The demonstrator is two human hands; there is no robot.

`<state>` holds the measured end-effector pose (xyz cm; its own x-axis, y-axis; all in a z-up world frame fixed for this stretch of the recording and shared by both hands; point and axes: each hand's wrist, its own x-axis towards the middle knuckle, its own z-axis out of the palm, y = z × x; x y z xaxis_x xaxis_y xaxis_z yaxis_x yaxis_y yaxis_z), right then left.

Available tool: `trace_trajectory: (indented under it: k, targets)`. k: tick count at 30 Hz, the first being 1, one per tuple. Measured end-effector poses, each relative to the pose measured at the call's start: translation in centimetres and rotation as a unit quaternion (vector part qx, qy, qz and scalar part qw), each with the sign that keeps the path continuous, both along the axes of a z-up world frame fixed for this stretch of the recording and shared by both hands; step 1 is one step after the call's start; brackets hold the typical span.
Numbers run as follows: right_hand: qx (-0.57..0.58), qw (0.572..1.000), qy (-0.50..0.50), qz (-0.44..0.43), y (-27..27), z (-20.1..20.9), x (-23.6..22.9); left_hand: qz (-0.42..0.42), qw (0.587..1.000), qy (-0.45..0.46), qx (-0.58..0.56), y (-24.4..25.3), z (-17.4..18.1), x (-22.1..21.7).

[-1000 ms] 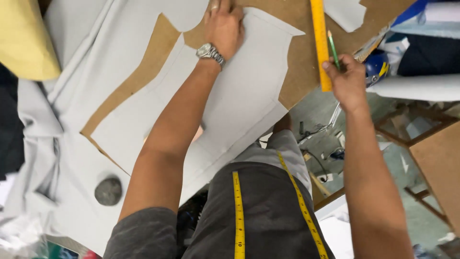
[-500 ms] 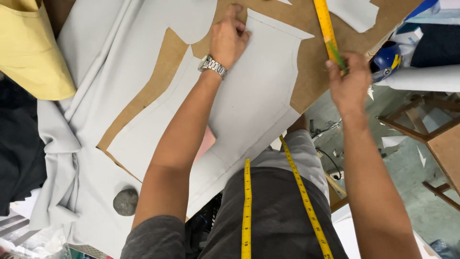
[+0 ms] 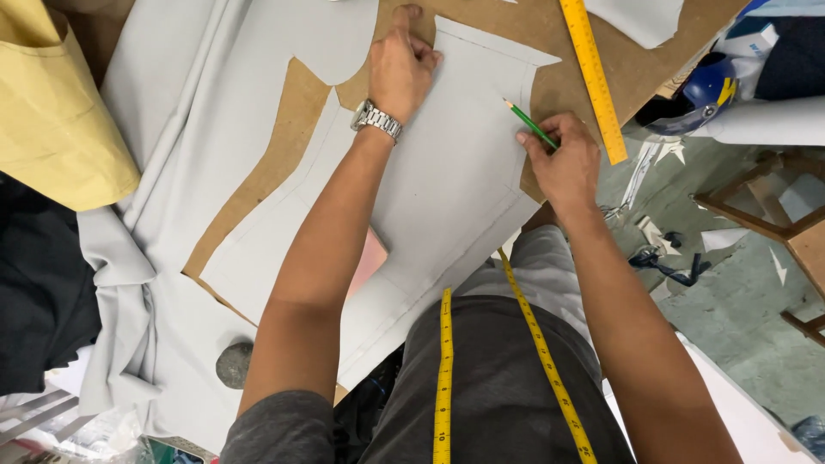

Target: The person uses shears to cut a large piece of white fabric laid out on a table, following a pattern. They then use a ruler and a pencil to draw straight lines on the fabric.

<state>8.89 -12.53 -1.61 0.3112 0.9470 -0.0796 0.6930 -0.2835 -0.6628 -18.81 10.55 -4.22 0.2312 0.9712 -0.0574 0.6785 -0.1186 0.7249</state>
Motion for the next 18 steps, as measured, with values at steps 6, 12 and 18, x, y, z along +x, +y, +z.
trace_trajectory:
  k: [6,12,18]
  targets:
    - [0.044,0.999,-0.005,-0.025,-0.7,0.3,2.8,-0.068,0.973,0.12,0.185,-1.8,2.6,-0.1]
    - [-0.061,0.976,-0.211,-0.012,-2.3,1.2,10.1,-0.314,0.882,0.253,0.244,-9.2,3.4,2.3]
    - [-0.059,0.994,-0.087,0.005,-4.9,1.4,9.9,-0.31,0.886,0.259,0.226,-9.6,1.7,2.8]
